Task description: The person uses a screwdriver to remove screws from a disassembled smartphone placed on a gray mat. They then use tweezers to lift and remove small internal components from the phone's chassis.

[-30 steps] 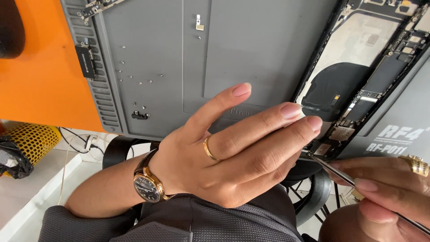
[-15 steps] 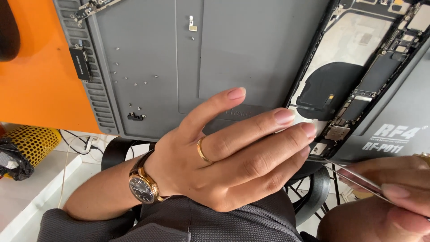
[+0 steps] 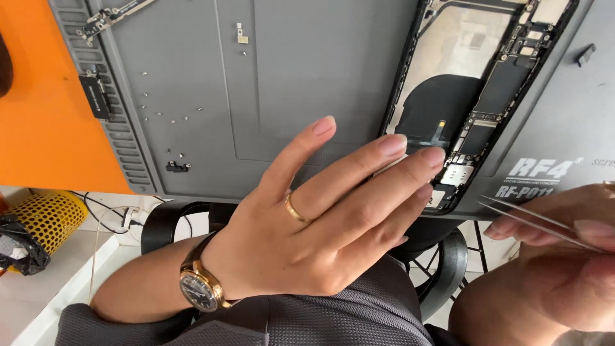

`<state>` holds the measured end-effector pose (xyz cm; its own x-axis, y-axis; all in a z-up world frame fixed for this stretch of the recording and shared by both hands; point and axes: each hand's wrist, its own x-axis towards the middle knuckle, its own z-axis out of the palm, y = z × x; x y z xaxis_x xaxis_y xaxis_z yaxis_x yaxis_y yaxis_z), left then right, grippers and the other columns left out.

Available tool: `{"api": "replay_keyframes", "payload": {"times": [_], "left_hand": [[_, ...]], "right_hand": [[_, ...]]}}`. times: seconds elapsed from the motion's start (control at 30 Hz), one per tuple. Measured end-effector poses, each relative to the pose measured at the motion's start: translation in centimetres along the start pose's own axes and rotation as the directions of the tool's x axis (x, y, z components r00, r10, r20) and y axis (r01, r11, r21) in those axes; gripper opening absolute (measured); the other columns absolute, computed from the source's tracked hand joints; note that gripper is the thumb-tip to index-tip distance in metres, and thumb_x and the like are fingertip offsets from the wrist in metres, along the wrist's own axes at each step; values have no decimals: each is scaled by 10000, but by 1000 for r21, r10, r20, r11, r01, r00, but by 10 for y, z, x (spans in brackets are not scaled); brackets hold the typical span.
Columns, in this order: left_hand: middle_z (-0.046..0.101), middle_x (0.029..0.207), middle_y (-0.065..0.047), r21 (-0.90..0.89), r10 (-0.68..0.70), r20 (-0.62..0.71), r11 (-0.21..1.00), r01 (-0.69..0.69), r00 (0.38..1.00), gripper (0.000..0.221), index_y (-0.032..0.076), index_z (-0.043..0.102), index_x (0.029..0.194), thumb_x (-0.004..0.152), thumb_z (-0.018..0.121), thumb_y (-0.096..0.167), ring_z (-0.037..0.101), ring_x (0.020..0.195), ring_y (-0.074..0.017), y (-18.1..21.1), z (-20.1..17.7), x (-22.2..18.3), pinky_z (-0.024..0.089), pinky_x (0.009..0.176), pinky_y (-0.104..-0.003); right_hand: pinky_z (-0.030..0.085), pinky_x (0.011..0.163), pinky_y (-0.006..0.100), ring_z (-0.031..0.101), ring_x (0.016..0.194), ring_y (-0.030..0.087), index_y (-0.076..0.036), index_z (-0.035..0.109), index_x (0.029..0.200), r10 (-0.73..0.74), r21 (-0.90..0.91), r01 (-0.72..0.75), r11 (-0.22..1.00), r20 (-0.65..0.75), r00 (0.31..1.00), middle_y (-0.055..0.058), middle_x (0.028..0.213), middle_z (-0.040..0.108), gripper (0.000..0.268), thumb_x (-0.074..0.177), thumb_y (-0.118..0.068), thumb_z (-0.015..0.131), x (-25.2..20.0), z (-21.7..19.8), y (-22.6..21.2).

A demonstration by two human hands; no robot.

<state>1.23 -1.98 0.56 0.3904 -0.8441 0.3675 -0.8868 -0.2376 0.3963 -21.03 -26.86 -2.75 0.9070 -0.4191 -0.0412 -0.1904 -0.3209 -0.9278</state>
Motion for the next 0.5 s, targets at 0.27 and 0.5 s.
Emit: {"api": "replay_keyframes", "payload": {"times": [0.27, 0.5], "left_hand": [[709, 1421, 26, -1, -7, -36, 1000, 7, 999, 122, 157, 877, 1242, 1174, 923, 247, 735, 1304, -162, 2, 10, -1, 540, 1170, -444], [758, 1369, 31, -53, -56, -10, 997, 55, 998, 149, 127, 796, 1220, 1147, 887, 218, 695, 1292, -166, 4, 5, 7, 491, 1178, -445]], "right_hand": [[464, 490, 249, 560, 533, 176, -107, 402, 869, 23, 174, -18, 985, -28, 999, 94, 771, 526, 476, 1186, -454, 332, 2, -3, -3], [509, 477, 249, 547, 560, 138, -176, 428, 1027, 50, 338, -21, 941, -78, 996, -17, 846, 480, 358, 1210, -485, 423, 7, -9, 2]]}}
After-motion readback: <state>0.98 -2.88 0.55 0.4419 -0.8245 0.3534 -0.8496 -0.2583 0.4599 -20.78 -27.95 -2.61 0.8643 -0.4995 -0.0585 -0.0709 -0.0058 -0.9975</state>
